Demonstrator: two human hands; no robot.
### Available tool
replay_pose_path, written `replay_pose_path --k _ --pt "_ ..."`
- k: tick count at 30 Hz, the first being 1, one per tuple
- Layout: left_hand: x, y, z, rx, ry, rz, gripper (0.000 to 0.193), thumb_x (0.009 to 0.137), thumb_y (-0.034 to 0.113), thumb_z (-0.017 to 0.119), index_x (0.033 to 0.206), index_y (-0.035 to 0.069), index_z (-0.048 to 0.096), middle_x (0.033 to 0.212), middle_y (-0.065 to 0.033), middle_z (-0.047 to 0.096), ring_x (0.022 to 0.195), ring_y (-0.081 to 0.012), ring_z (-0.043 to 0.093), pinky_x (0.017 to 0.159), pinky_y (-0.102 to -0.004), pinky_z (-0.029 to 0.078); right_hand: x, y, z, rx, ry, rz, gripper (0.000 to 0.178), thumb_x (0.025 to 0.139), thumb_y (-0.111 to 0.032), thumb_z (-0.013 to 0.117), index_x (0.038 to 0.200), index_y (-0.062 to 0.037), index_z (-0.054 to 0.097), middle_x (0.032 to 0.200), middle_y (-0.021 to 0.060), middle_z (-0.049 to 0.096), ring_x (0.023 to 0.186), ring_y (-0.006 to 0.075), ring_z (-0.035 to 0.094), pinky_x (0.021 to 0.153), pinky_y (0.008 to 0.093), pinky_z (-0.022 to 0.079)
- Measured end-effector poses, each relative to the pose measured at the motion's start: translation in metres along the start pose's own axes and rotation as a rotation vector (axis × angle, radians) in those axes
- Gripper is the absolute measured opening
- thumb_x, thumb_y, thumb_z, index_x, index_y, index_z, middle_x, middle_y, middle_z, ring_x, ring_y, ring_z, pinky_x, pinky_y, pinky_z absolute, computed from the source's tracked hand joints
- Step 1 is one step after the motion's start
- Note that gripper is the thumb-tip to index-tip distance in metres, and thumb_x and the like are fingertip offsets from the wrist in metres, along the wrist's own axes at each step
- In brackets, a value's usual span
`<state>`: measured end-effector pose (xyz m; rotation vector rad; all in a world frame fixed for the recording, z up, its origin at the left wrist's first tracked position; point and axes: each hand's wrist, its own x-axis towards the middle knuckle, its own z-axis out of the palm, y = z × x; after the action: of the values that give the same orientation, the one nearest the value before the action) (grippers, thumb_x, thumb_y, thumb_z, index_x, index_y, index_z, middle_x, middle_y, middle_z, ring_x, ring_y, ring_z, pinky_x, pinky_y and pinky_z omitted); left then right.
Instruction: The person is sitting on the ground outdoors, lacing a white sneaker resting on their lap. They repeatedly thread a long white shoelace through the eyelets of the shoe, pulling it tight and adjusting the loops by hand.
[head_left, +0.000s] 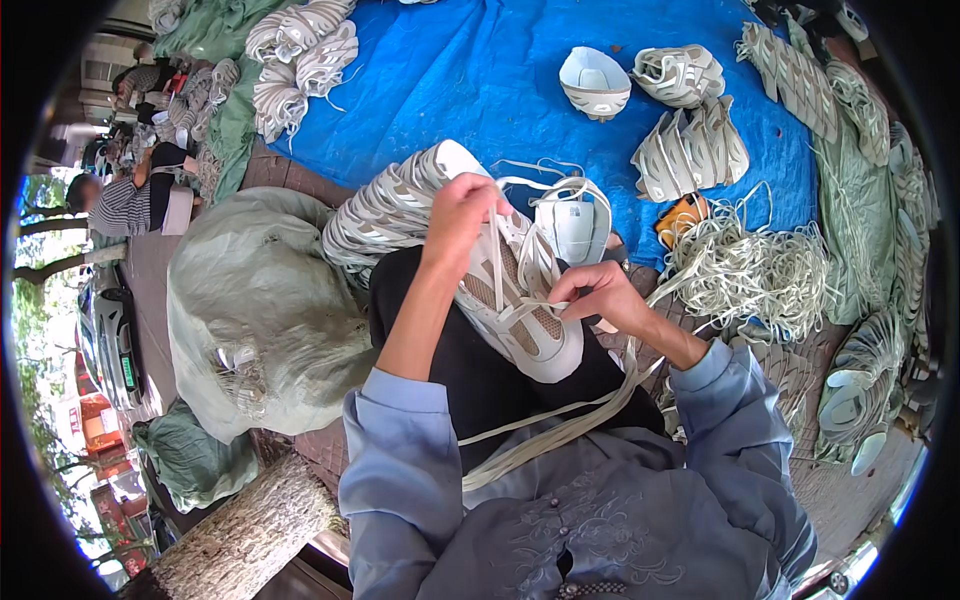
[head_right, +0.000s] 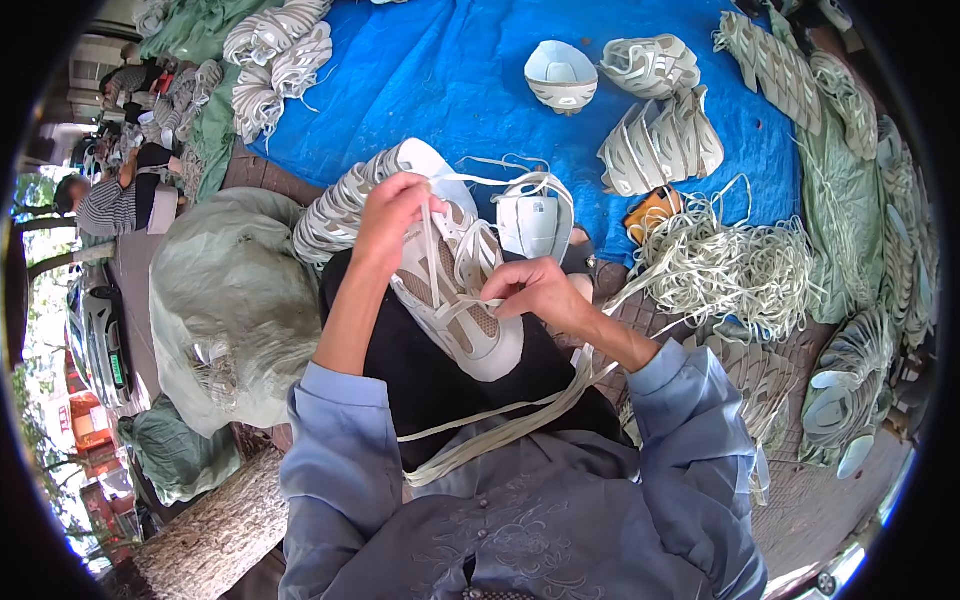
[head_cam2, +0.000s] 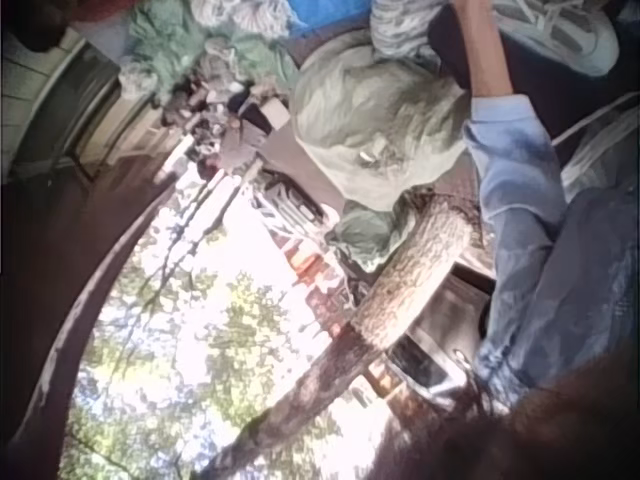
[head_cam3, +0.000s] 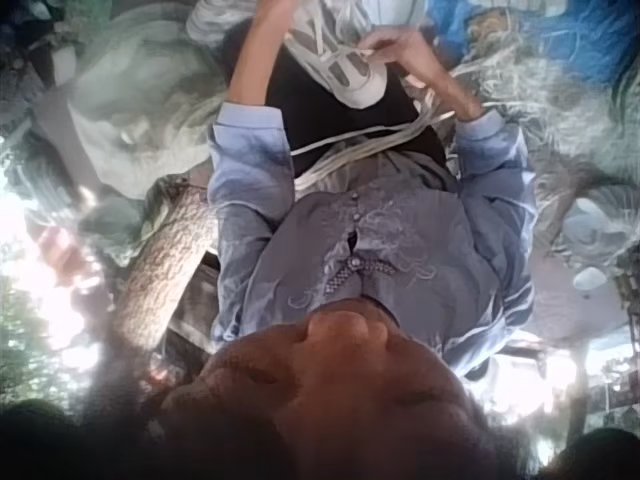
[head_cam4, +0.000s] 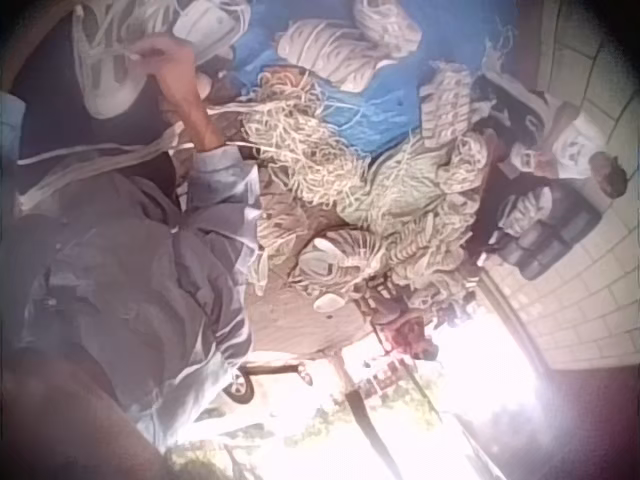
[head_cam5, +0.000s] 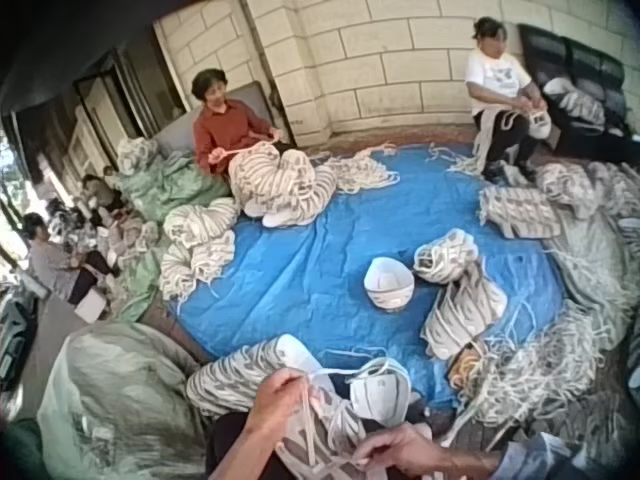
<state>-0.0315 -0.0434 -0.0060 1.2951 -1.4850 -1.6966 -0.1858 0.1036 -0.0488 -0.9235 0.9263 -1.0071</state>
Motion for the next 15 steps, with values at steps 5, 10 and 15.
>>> replay_pose_path --k 5,10,15 --pt "-0.028 0.002 -0.041 -0.556 0.035 -0.07 0.021 0.077 0.007 0.053 0.097 0.001 0.053 0.074 -0.0064 0.057 0.068 -0.0174 0.059 0.06 -0.0295 0.047 0.008 -0.019 -0.005 0.1 -0.086 0.019 0.019 0.059 0.01 0.065 0.075 -0.0006 0.063 0.077 0.0041 0.059 0.072 0.0106 0.053 0.066 0.0228 0.041" --pt "-0.037 0.016 -0.05 0.436 0.053 0.018 0.02 0.075 0.007 0.055 0.095 0.003 0.058 0.079 -0.0097 0.058 0.065 -0.02 0.059 0.058 -0.0365 0.047 0.009 -0.025 -0.004 -0.263 -0.228 -0.244 0.019 0.057 0.003 0.066 0.075 -0.0028 0.064 0.068 0.0032 0.058 0.064 0.0118 0.052 0.06 0.0252 0.042" --pt "-0.029 0.011 0.013 1.532 0.174 0.783 0.022 0.07 0.015 0.06 0.084 -0.002 0.063 0.093 -0.0156 0.06 0.103 -0.03 0.047 0.084 -0.0448 0.035 0.008 -0.014 0.009 -0.357 -0.246 -0.276 0.019 0.057 0.002 0.067 0.074 -0.0035 0.063 0.067 0.003 0.057 0.061 0.0125 0.052 0.058 0.0255 0.041"
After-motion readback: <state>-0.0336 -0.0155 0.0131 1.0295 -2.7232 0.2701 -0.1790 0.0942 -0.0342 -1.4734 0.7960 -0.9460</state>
